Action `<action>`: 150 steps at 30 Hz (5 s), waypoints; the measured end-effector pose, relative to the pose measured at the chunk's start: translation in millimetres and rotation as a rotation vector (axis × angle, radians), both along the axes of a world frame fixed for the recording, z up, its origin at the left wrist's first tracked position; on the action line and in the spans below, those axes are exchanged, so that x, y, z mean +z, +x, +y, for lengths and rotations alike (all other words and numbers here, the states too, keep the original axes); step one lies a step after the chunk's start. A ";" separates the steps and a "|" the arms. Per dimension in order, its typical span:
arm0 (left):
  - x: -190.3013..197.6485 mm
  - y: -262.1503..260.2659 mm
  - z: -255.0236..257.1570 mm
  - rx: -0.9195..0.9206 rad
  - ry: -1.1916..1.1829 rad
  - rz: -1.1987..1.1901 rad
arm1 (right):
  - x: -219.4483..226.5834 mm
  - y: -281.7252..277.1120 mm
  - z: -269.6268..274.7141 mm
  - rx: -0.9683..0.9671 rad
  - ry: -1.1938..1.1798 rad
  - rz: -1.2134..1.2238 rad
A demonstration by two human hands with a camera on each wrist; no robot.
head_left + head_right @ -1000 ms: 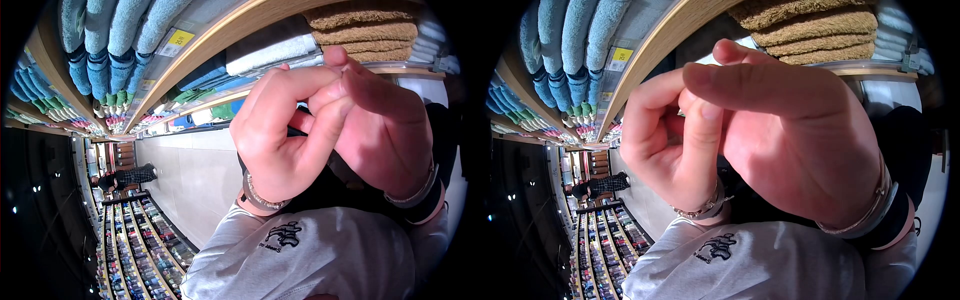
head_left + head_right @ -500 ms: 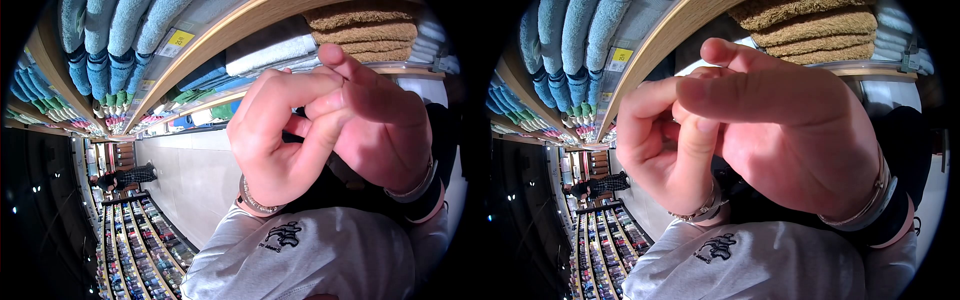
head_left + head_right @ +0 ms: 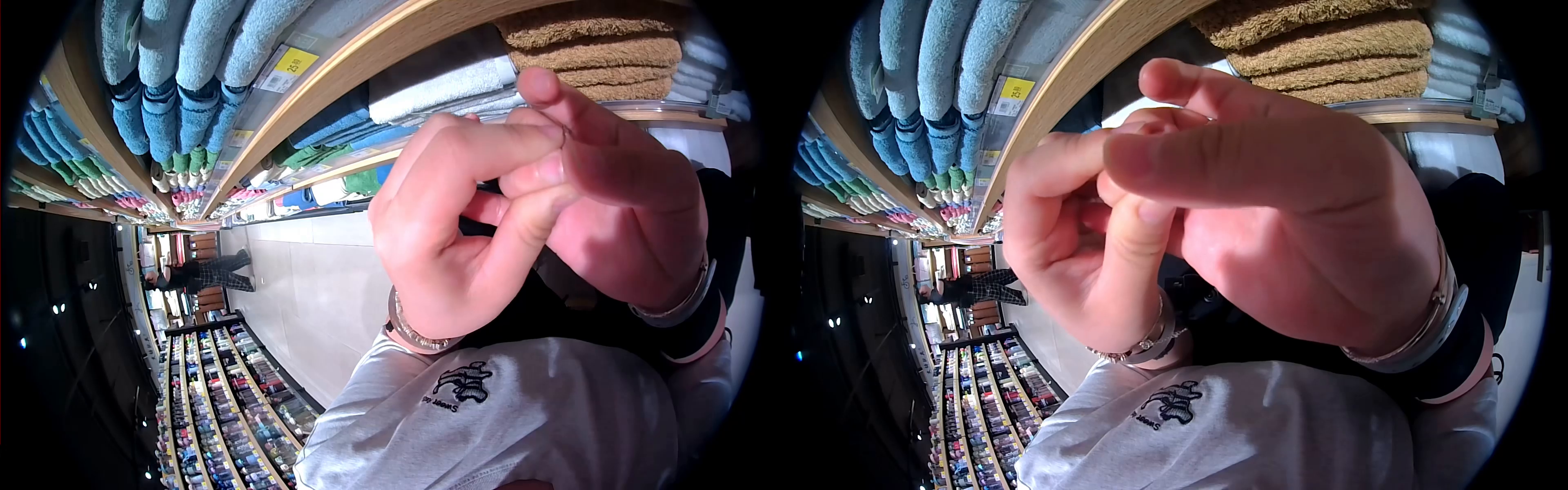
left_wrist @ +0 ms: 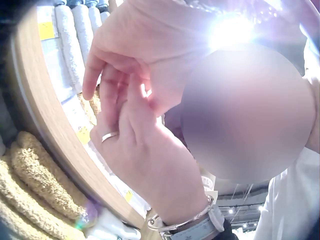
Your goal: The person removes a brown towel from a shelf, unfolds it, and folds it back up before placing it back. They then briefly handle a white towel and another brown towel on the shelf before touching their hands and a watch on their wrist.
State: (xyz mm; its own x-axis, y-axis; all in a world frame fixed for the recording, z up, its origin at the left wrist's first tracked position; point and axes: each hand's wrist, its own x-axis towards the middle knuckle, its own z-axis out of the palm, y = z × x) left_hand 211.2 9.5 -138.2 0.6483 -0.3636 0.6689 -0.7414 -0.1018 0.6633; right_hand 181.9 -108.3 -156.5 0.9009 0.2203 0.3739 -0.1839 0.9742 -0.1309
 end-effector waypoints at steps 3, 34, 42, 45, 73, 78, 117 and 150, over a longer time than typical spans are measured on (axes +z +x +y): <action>-2.3 0.5 -2.2 0.004 -0.039 0.020 | 0.9 -1.5 -1.1 -0.005 -0.020 0.019; -5.0 2.4 -4.5 0.048 0.033 0.132 | -0.7 -0.3 -6.4 0.005 -0.146 0.213; -4.7 3.5 -2.8 0.043 0.090 0.119 | -6.0 1.1 -5.8 -0.075 -0.112 0.186; -3.0 3.1 -2.7 -0.010 0.155 0.149 | -11.4 6.7 -6.9 -0.117 -0.089 0.166; -37.8 73.7 68.2 0.190 -0.201 0.172 | -69.1 2.6 -85.0 -0.598 -1.214 0.185; -44.0 79.1 80.1 0.169 -0.172 0.249 | -107.4 19.8 -69.9 -0.539 -1.552 0.178; -102.1 47.9 9.5 -0.006 0.296 0.343 | -20.3 9.1 -41.4 -0.627 -2.047 -0.288; -53.8 67.9 19.1 -0.142 -0.027 0.441 | -0.7 -26.8 22.4 -1.176 -2.339 -1.637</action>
State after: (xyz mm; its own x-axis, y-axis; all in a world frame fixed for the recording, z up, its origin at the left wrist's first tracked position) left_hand 279.2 28.6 -192.0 0.8179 -0.4557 0.3511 -0.3933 0.0025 0.9194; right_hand 155.1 -85.8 -157.1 0.5201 0.7745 0.3602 0.7030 -0.6276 0.3345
